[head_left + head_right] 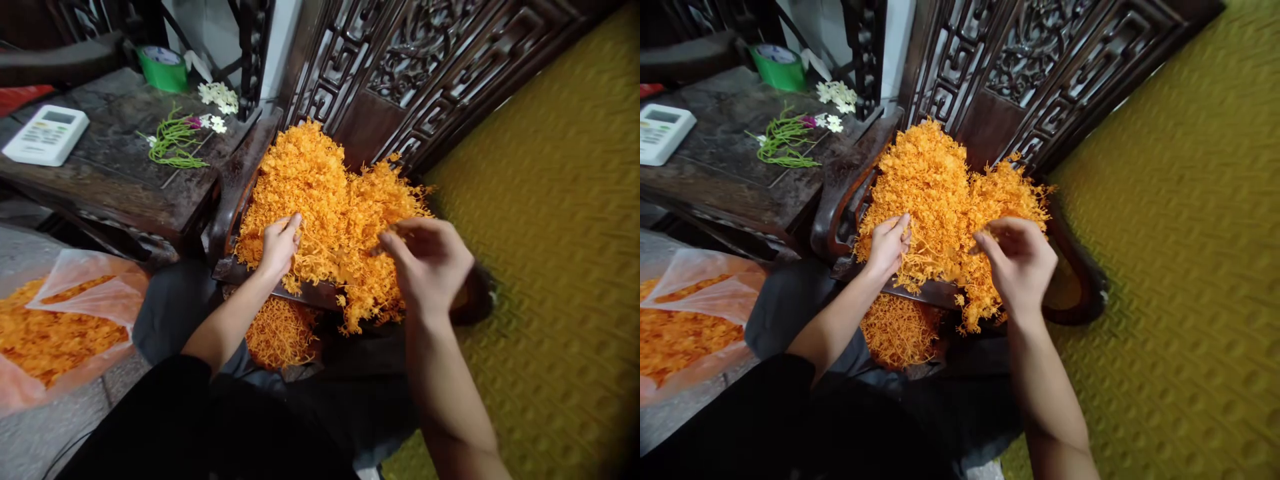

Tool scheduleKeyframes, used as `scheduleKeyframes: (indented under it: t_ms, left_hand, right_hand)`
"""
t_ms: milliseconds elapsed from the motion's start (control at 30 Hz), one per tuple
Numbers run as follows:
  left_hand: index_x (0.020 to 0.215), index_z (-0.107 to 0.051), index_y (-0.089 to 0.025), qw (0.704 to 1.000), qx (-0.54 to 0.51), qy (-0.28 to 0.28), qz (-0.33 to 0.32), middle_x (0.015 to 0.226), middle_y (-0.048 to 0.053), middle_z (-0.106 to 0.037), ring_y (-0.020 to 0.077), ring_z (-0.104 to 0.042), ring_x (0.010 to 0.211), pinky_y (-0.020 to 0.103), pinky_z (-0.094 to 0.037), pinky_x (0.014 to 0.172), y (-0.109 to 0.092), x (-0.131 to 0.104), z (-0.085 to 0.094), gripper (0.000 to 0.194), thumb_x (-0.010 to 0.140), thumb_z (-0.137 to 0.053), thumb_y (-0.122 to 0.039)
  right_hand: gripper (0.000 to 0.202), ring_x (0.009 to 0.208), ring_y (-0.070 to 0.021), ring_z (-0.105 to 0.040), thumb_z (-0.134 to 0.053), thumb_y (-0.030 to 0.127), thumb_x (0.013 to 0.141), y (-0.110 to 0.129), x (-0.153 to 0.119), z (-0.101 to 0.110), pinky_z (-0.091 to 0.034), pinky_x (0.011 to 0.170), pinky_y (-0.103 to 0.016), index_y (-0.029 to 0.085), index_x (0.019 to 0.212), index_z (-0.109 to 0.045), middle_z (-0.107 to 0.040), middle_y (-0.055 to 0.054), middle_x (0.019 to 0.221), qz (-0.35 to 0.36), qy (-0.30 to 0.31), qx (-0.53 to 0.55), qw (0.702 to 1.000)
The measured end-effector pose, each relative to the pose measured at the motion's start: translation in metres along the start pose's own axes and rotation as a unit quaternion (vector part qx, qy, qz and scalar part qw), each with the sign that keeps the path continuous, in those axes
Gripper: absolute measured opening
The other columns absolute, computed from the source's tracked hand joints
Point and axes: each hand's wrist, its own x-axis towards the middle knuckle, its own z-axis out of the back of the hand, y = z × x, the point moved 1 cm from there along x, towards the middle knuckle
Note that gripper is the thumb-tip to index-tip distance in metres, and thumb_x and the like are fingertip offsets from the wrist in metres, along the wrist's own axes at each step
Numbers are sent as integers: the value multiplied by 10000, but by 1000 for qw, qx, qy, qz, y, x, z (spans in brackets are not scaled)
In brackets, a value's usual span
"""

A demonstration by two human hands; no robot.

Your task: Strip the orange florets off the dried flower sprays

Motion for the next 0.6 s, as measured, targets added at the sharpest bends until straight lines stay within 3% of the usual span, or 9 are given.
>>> scheduleKeyframes:
  t_ms: [33, 100, 233, 333, 400, 467, 533, 600]
  left_hand:
    - [805, -436, -164, 1000, -2, 12, 10, 586, -55, -347, -1, -288, 458, 203, -136, 450, -3, -5, -2, 334, 910, -640, -407]
    - [816, -458, -158, 999, 13, 26, 13, 609, -49, -415, -11, -303, 444, 202, -138, 434, -9, -14, -2, 341, 909, -639, -431]
    - [839, -535, -136, 997, 73, 32, 0, 706, -11, -587, -26, -307, 394, 227, -104, 406, -16, -24, 2, 362, 916, -613, -481]
    - [858, -569, -116, 996, 81, 44, -18, 803, 25, -672, -35, -320, 394, 216, -118, 406, -18, -26, 4, 374, 905, -622, -482]
    - [898, -584, -112, 995, 77, 49, -31, 850, 31, -698, -40, -320, 400, 204, -134, 407, -19, -26, 6, 374, 889, -643, -481]
    - [951, -587, -116, 995, 71, 49, -43, 870, 27, -708, -44, -313, 401, 199, -145, 406, -20, -25, 7, 371, 872, -668, -469]
    - [989, -577, -124, 996, 60, 46, -50, 851, 14, -699, -41, -310, 399, 198, -150, 405, -20, -23, 8, 362, 858, -689, -443]
    - [978, -562, -133, 997, 46, 34, -46, 768, -18, -648, -35, -312, 396, 200, -146, 403, -19, -22, 8, 331, 849, -703, -405]
  right_hand:
    - [187, 648, -172, -692, -833, 325, 801, -12, 14, -13, -567, 567, -336, 260, 931, -716, -684, -23, 840, -21, -15, 17, 1000]
    - [230, 656, -181, -698, -850, 385, 763, -32, 41, -39, -588, 610, -336, 219, 876, -738, -700, -41, 801, -62, 10, 33, 997]
    - [274, 798, -198, -734, -725, 374, 838, -69, 89, -83, -623, 775, -373, 141, 977, -766, -721, -116, 1019, -72, 34, 61, 995]
    - [373, 1027, -252, -724, -702, 295, 844, -84, 120, -103, -587, 942, -429, 90, 1152, -746, -694, -171, 1218, -50, 92, -12, 994]
    - [541, 1255, -298, -634, -739, 249, 806, -78, 129, -106, -491, 1102, -477, 94, 1320, -678, -640, -178, 1369, -19, 141, -100, 985]
    - [560, 1357, -301, -554, -733, 258, 829, -56, 125, -101, -414, 1170, -488, 124, 1365, -645, -602, -164, 1433, 47, 147, -165, 974]
    - [304, 1202, -253, -626, -623, 342, 949, -25, 107, -90, -485, 1059, -449, 180, 1193, -703, -674, -124, 1283, 131, 130, -168, 968]
    - [247, 921, -203, -645, -582, 412, 996, 0, 79, -80, -516, 865, -386, 208, 908, -689, -699, -71, 949, 190, 195, -155, 950]
